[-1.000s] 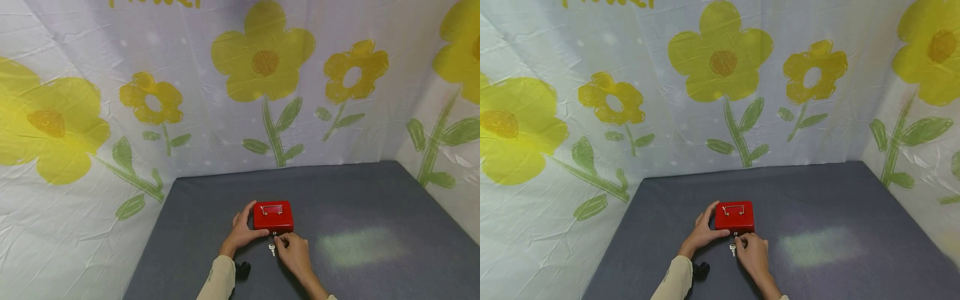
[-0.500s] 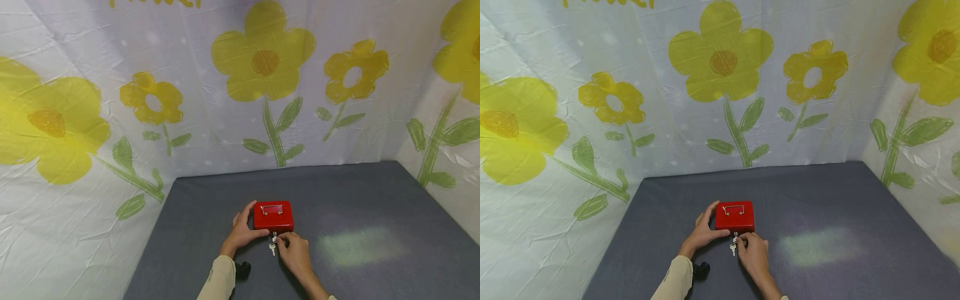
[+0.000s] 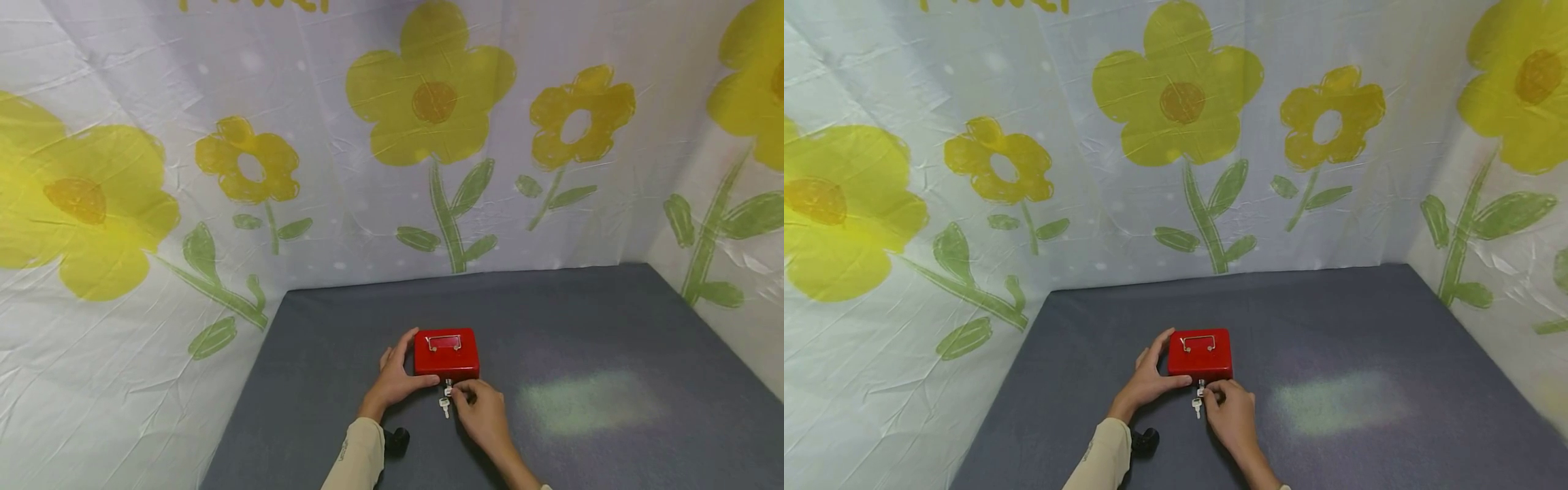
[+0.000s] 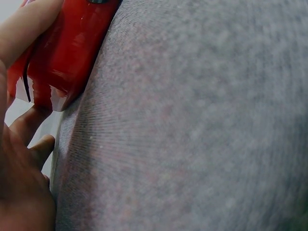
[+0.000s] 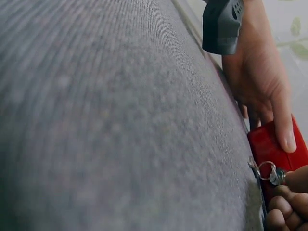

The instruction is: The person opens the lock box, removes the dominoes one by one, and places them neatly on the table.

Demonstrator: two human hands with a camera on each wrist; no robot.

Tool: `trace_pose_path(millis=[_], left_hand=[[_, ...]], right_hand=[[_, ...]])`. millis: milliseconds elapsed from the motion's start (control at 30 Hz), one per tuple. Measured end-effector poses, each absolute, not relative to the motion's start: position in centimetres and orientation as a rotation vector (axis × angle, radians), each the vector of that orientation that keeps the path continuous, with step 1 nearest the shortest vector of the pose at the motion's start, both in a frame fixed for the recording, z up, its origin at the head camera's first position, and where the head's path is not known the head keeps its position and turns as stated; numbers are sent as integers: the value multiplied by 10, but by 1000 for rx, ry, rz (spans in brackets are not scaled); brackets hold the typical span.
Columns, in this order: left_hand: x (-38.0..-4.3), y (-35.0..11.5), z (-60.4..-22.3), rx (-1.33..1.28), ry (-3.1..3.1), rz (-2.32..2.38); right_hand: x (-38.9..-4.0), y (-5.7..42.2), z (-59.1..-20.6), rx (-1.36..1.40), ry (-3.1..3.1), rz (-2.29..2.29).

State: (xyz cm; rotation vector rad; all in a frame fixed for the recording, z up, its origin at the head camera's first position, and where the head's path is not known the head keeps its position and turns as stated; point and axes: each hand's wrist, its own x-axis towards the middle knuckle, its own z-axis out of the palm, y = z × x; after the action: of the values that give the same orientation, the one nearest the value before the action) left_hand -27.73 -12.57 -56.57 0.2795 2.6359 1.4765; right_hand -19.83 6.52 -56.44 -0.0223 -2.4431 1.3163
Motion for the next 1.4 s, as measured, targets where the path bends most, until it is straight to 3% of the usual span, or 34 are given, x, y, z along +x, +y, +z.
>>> trace_pose_path(millis=[400,967,1400], left_hand=[[-276,-123,-564,243,2644,1457],[-278,-125,-563,226,2636,1405],[-277,-127,-563,239,2640,1414]], right_hand=[[-208,104,-566,17,-2146,1866],[-257,143,-559,580,-2623,1051],[-280,144,-547,688,-2741,1074]])
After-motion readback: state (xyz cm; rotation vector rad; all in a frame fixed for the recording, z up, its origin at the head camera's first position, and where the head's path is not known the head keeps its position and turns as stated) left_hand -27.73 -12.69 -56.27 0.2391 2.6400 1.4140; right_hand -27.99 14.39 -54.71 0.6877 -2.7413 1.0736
